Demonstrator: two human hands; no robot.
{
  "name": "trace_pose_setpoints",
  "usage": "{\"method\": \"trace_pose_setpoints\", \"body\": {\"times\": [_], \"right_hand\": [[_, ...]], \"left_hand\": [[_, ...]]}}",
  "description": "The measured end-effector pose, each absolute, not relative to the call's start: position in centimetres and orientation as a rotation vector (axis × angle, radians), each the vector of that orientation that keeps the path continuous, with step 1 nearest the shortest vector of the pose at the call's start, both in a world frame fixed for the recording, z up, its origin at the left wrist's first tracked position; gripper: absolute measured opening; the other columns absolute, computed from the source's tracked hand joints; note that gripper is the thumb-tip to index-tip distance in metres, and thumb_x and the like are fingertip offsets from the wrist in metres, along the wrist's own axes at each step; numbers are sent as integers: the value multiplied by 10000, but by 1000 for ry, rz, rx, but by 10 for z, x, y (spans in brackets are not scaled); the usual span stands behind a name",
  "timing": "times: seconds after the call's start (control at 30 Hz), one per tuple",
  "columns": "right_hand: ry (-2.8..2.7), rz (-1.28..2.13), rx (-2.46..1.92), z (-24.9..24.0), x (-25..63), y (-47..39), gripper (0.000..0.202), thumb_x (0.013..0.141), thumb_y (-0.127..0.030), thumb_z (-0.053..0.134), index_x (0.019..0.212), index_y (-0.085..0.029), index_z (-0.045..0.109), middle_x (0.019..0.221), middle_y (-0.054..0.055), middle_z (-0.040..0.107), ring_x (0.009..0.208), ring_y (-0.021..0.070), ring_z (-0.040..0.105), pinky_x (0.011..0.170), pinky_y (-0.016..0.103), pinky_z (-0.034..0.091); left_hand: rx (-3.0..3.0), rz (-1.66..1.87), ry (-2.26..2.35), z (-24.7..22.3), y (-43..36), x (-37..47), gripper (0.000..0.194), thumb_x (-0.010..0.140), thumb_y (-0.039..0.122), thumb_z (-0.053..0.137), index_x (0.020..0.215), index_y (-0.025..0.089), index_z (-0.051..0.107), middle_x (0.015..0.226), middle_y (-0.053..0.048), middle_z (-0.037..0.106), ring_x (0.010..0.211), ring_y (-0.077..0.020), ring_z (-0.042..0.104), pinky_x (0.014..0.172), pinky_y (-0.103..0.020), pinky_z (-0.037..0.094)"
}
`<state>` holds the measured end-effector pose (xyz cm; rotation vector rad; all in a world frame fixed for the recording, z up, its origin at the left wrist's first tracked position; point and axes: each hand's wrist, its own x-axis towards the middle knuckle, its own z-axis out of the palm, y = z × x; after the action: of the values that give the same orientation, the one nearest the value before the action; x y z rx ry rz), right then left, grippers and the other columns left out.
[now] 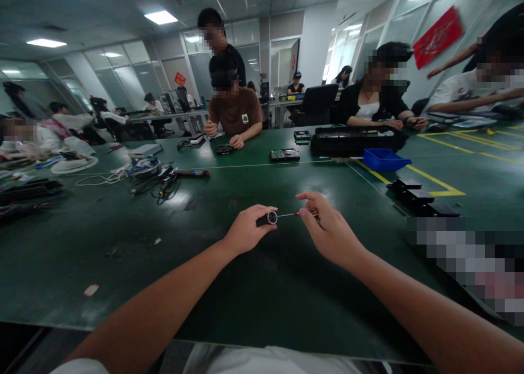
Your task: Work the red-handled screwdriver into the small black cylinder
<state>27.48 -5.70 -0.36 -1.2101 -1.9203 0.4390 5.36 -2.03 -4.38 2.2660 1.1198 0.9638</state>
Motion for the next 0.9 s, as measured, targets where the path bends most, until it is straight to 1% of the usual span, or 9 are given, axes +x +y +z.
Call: {"method": "trace_pose_setpoints", "body": {"times": [0.13,0.2,0.3,0.37,0.5,0.6,0.7,0.8,0.9], "right_hand": [[-1915,469,-1259,-1,274,-58,278,1000,-372,385,1106,-206,582,785,37,661,629,182,593,578,309,415],[-1898,478,-1267,-1,274,-58,300,1006,-386,361,1104,-209,583,758,31,654,587,176,570,559,310,401],[-1836,520,-1231,-4,274,-58,263,976,-345,425,1169,-199,526,791,35,653,643,187,591,592,316,427],[-1758,578,-1201,-6,274,-57,225,944,-350,488,1105,-201,538,836,46,651,716,195,607,640,326,451],[-1456,873,-1140,-11,273,-48,247,921,-441,525,922,-206,599,815,42,636,737,192,602,701,351,483],[-1076,1161,-1089,-15,273,-40,269,911,-463,522,835,-212,578,698,2,561,612,165,545,659,362,506],[-1069,1072,-1083,-19,275,-38,252,914,-455,544,856,-214,587,731,3,579,652,165,556,667,349,505],[-1252,864,-1111,-18,276,-42,273,952,-477,493,915,-222,585,766,7,601,695,171,574,689,347,487],[-1413,687,-1183,-14,276,-48,265,980,-445,448,912,-221,572,750,11,605,698,174,574,687,343,461]], "left_hand": [[2264,956,1101,-44,-20,54,384,841,236,728,1218,244,653,1177,-36,667,1089,-203,610,980,-354,462],[2260,951,1103,-44,-21,55,387,843,234,724,1222,243,651,1179,-38,665,1089,-204,609,981,-357,464],[2253,955,1136,-43,-21,55,387,840,235,726,1220,244,651,1184,-37,662,1096,-210,606,992,-367,460],[2237,972,1177,-42,-22,55,388,845,241,719,1226,241,645,1187,-38,660,1098,-214,604,995,-374,459],[2283,969,1150,-39,-22,55,390,857,239,706,1240,241,632,1201,-43,653,1114,-214,598,1001,-377,459],[2373,944,1050,-37,-22,56,395,860,215,702,1246,254,627,1219,-38,649,1150,-207,582,1031,-375,436],[2358,929,1052,-38,-23,58,393,860,238,706,1245,249,624,1219,-41,650,1147,-210,585,1025,-379,435],[2318,915,1090,-39,-23,58,399,859,259,711,1248,250,623,1230,-42,645,1157,-217,581,1029,-392,430],[2304,929,1110,-39,-23,57,404,857,267,714,1251,256,622,1230,-36,645,1158,-216,579,1030,-392,429]]}}
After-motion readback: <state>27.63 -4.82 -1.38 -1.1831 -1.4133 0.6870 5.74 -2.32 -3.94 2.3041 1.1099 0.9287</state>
